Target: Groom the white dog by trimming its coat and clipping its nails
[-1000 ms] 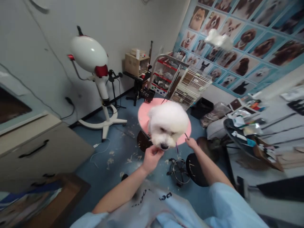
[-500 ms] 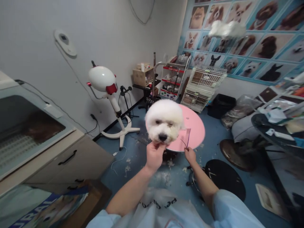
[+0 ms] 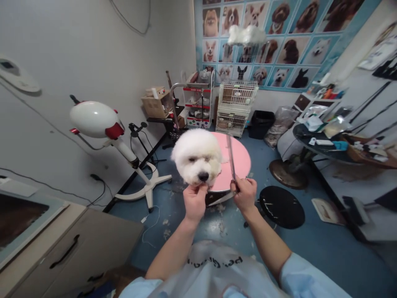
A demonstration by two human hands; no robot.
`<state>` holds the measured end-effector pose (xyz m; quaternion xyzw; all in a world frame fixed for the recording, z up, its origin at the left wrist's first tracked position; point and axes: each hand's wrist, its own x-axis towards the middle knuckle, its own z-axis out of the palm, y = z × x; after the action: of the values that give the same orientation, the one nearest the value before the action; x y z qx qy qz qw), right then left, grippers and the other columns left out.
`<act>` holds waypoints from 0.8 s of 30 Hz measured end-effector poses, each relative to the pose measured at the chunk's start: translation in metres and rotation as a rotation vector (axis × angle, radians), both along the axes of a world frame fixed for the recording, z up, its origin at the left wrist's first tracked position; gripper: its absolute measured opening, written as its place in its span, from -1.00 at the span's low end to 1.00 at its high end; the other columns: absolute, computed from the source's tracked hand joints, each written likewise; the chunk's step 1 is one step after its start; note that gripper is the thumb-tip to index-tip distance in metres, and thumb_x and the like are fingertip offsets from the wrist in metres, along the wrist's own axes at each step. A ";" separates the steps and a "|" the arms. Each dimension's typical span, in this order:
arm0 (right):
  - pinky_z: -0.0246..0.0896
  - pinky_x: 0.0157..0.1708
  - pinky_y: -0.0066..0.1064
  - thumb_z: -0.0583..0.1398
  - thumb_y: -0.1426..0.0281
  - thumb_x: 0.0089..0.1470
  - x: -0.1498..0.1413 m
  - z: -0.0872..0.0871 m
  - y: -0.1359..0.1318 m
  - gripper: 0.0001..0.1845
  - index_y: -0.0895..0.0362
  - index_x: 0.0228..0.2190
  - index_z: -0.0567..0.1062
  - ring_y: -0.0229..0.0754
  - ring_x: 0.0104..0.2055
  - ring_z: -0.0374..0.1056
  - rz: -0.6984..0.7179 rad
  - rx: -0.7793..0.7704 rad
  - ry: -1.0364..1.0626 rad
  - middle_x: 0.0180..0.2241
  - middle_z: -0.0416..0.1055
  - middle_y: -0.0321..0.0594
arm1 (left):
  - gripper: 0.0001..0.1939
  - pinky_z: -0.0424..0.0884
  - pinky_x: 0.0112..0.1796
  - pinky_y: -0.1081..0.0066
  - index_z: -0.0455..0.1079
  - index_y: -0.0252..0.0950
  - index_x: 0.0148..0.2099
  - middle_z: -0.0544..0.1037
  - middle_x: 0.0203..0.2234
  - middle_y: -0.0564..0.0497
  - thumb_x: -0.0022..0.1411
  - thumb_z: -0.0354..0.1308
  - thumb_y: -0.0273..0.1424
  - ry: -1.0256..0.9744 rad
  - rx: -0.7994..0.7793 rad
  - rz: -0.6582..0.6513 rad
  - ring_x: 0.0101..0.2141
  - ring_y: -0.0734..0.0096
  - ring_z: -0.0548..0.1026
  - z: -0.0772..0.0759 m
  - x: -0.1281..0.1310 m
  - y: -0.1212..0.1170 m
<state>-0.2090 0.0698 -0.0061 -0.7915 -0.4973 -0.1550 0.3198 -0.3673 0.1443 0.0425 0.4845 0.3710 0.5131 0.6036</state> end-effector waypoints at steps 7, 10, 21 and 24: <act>0.25 -0.39 -0.37 0.11 0.37 0.06 -0.055 -0.009 -0.047 -0.70 0.13 -0.14 0.46 -0.22 -0.45 0.32 0.214 0.304 0.262 -0.44 0.41 -0.26 | -0.58 0.29 -0.49 0.54 0.48 -0.35 -0.34 0.47 -0.53 0.03 -0.26 0.45 -0.24 -0.400 -0.337 -0.472 -0.51 0.55 0.36 -0.049 0.001 0.025; 0.25 -0.29 -0.31 0.11 0.48 0.04 -0.084 -0.002 -0.060 -0.79 0.08 -0.26 0.47 -0.28 -0.53 0.27 0.491 0.267 0.180 -0.59 0.31 -0.37 | -0.46 0.41 -0.23 0.44 0.44 -0.27 -0.02 0.48 -0.10 -0.09 -0.07 0.37 -0.20 -0.640 -0.398 -0.665 -0.16 0.33 0.44 -0.050 0.004 0.033; 0.10 -0.28 -0.34 0.08 0.51 0.10 -0.146 0.000 -0.039 -0.72 0.19 -0.14 0.45 -0.33 -0.57 0.23 0.323 0.074 0.017 -0.60 0.35 -0.37 | -0.82 0.29 -0.42 0.50 0.42 -0.33 -0.26 0.49 -0.35 -0.03 0.03 0.26 -0.45 -0.796 -0.610 -0.749 -0.38 0.48 0.40 -0.042 0.012 0.039; 0.08 -0.28 -0.35 0.07 0.51 0.08 -0.158 0.002 -0.034 -0.75 0.18 -0.23 0.49 -0.33 -0.58 0.21 0.416 0.017 -0.009 -0.62 0.35 -0.37 | -0.95 0.28 -0.44 0.47 0.38 -0.34 -0.33 0.48 -0.37 -0.08 0.15 0.10 -0.48 -0.741 -0.625 -0.726 -0.39 0.45 0.40 -0.041 0.015 0.037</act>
<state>-0.3672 0.0361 -0.0038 -0.6685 -0.6499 -0.0932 0.3493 -0.3525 0.1816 0.0016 0.1691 0.0803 0.2757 0.9428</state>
